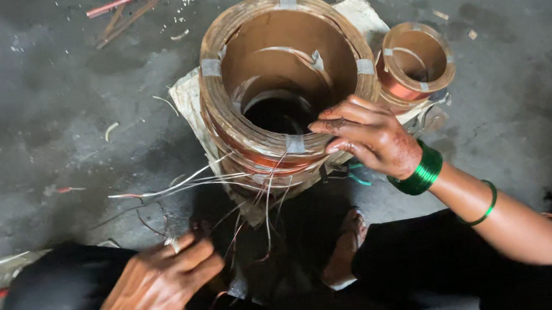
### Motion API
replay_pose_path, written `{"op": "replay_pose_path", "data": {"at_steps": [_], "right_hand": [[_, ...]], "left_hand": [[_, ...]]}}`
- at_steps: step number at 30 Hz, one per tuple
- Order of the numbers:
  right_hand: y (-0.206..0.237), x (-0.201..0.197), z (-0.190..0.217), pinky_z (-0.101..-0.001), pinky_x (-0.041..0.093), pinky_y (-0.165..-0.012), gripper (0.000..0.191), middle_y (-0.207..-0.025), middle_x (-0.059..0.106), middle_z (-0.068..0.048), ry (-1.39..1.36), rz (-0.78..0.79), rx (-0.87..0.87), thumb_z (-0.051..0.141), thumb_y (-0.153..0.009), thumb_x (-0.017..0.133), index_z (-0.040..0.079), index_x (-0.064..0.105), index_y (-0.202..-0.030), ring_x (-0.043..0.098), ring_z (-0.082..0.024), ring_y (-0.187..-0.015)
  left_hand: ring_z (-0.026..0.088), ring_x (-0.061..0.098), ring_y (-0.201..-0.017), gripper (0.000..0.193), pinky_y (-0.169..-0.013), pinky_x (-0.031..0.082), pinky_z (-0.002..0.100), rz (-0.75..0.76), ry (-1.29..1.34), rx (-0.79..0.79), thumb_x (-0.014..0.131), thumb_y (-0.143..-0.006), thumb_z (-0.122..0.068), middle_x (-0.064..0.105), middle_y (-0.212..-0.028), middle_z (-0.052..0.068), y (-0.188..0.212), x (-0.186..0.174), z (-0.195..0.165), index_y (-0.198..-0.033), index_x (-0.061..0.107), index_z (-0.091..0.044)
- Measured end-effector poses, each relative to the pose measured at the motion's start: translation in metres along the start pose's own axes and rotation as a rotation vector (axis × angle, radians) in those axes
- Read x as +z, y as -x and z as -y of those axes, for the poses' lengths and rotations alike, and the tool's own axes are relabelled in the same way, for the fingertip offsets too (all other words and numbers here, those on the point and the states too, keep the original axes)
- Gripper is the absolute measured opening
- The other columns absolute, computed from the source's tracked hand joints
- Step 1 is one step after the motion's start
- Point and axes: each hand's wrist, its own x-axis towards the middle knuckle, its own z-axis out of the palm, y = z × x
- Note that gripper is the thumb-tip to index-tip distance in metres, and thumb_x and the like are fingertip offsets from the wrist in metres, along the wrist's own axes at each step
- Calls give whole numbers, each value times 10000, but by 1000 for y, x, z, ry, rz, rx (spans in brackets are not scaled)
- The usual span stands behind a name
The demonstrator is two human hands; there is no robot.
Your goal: The person sits on the floor finishing a large spool of wound copper wire. They cut wire ends with scissors, twist and secure the loose wire leads, press tape onto the coil, and adjust the wound wire layers by hand.
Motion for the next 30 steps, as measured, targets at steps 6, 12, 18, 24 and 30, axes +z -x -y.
{"op": "replay_pose_path", "data": {"at_steps": [6, 12, 18, 24, 30], "right_hand": [[-6, -3, 1, -442, 527, -932, 470, -1198, 655, -159, -4, 14, -1, 183, -871, 740, 44, 670, -1315, 627, -337, -1102], [-24, 5, 37, -462, 488, -846, 671, -1043, 619, -139, 380, 10, -9, 476, -768, 785, 82, 646, -1294, 592, -344, -967], [-55, 47, 67, -447, 450, -827, 827, -897, 603, -145, 559, -74, 22, 620, -744, 748, -54, 601, -1198, 599, -320, -865], [-61, 68, 40, -397, 490, -681, 515, -781, 604, -104, 548, -166, -76, 530, -900, 780, 40, 623, -931, 612, -284, -731], [-39, 2, -18, -396, 502, -653, 554, -728, 569, -86, 477, 152, -465, 524, -864, 760, -5, 661, -999, 606, -259, -702]], "left_hand": [[333, 603, -1209, 462, -1023, 442, 468, -118, 30, 115, 682, -709, -181, 651, -1260, 120, 36, 17, -5, -1171, 681, -155], [379, 691, -878, 559, -965, 482, 520, -46, -82, -239, 623, -927, -544, 716, -846, 155, 3, -47, -32, -1222, 664, -71], [444, 683, -633, 520, -539, 523, 529, -589, 163, -469, 642, -918, -472, 677, -657, 230, -102, -60, -18, -1142, 616, -3], [363, 680, -635, 192, -563, 493, 465, -803, 487, -394, 546, -1029, -170, 662, -681, 201, -115, -23, -25, -1149, 635, -49], [254, 576, -539, 229, -546, 469, 386, -673, 1057, -344, 500, -1026, -149, 575, -589, 140, -108, -8, -105, -1154, 685, -101]]}}
